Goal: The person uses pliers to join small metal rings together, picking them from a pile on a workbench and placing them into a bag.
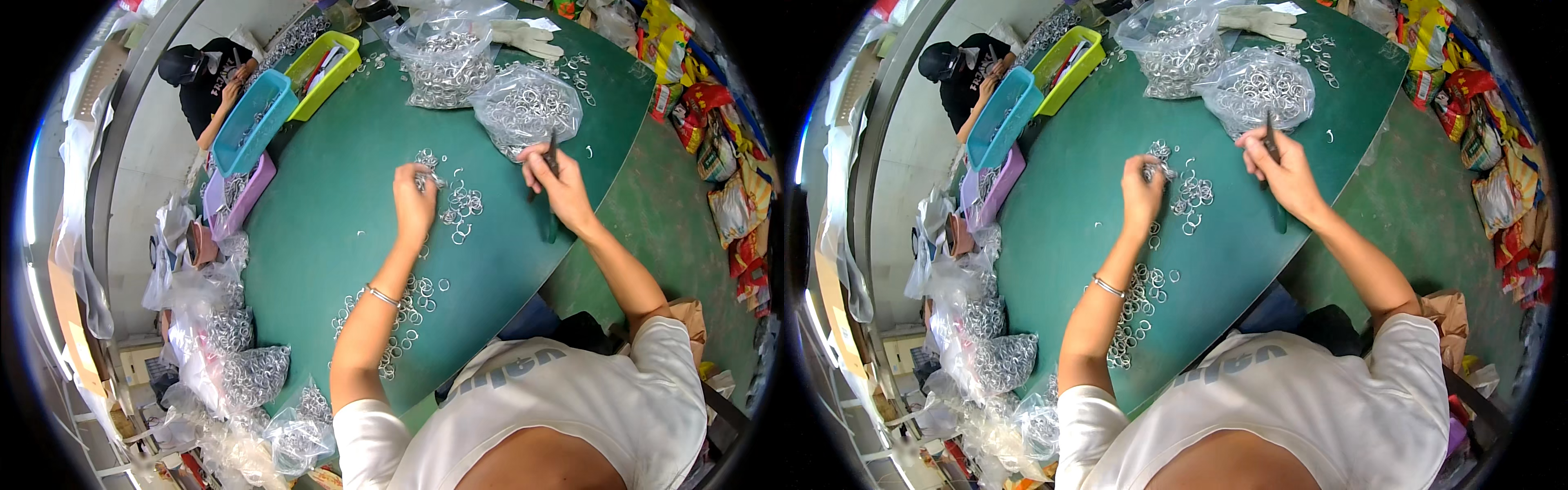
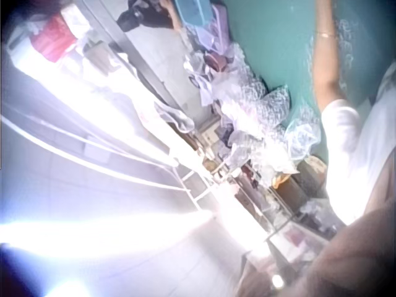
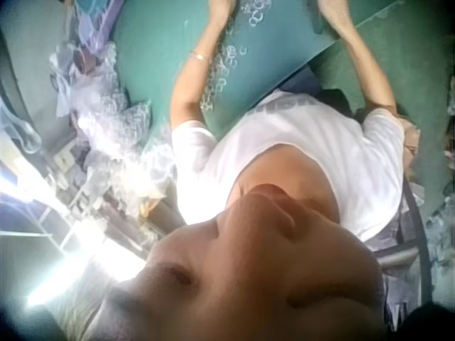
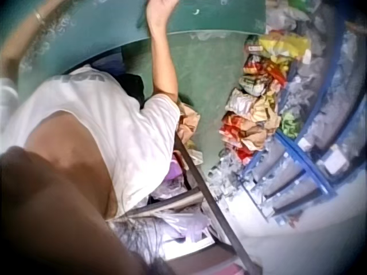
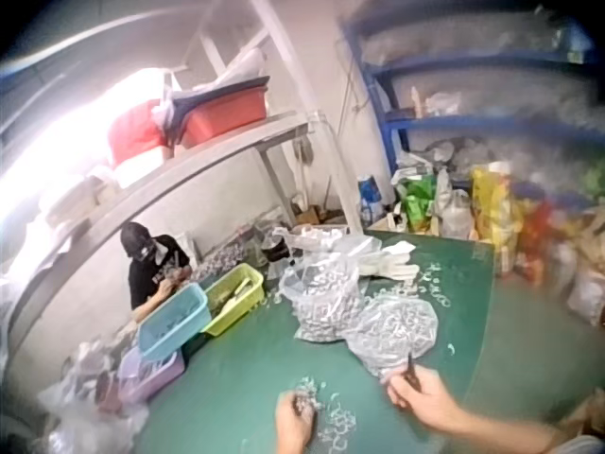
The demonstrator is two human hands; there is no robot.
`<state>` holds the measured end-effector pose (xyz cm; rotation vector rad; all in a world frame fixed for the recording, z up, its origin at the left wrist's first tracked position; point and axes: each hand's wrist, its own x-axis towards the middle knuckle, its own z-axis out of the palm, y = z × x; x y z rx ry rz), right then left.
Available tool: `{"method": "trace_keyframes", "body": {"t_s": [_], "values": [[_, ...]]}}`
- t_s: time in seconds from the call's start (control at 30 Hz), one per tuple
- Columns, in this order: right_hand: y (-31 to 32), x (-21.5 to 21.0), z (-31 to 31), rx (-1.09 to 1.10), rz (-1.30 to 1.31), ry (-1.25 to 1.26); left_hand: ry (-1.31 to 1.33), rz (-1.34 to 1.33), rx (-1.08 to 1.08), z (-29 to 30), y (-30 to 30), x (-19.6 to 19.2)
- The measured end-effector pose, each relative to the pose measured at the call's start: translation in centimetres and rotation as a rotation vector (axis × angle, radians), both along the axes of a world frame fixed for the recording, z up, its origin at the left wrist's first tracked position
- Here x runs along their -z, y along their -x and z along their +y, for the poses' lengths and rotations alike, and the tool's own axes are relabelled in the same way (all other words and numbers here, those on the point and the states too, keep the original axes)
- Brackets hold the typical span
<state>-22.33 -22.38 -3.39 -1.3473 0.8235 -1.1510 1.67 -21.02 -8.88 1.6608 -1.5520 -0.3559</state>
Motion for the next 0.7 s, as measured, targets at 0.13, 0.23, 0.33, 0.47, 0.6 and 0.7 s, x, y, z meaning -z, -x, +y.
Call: {"method": "trace_keyframes", "body": {"t_s": [0.13, 0.23, 0.33, 0.47, 0.6, 0.7], "values": [[-1.4, 0.5, 0.7, 0.031, 0.171, 0.014, -0.284, 1.057, -0.095, -1.1, -1.3, -3.2], [-1.8, 0.7, 1.3, 0.023, 0.352, 0.048, -0.289, 0.925, 0.087, -0.8, -1.2, -4.6], [-2.3, 0.9, 1.8, -0.006, 0.482, 0.047, -0.298, 0.752, 0.181, -1.0, -1.3, -4.8], [-3.5, 0.5, 0.6, -0.036, 0.591, 0.026, -0.356, 0.417, 0.141, 0.2, -2.1, -5.6], [-5.0, -1.3, 0.2, -0.169, 0.883, 0.079, -0.340, -0.165, 0.070, 6.5, -2.3, -3.1], [-6.5, -0.7, -0.7, -0.156, 0.926, 0.163, -0.128, -0.197, 0.020, 10.5, -0.7, -1.2]]}}
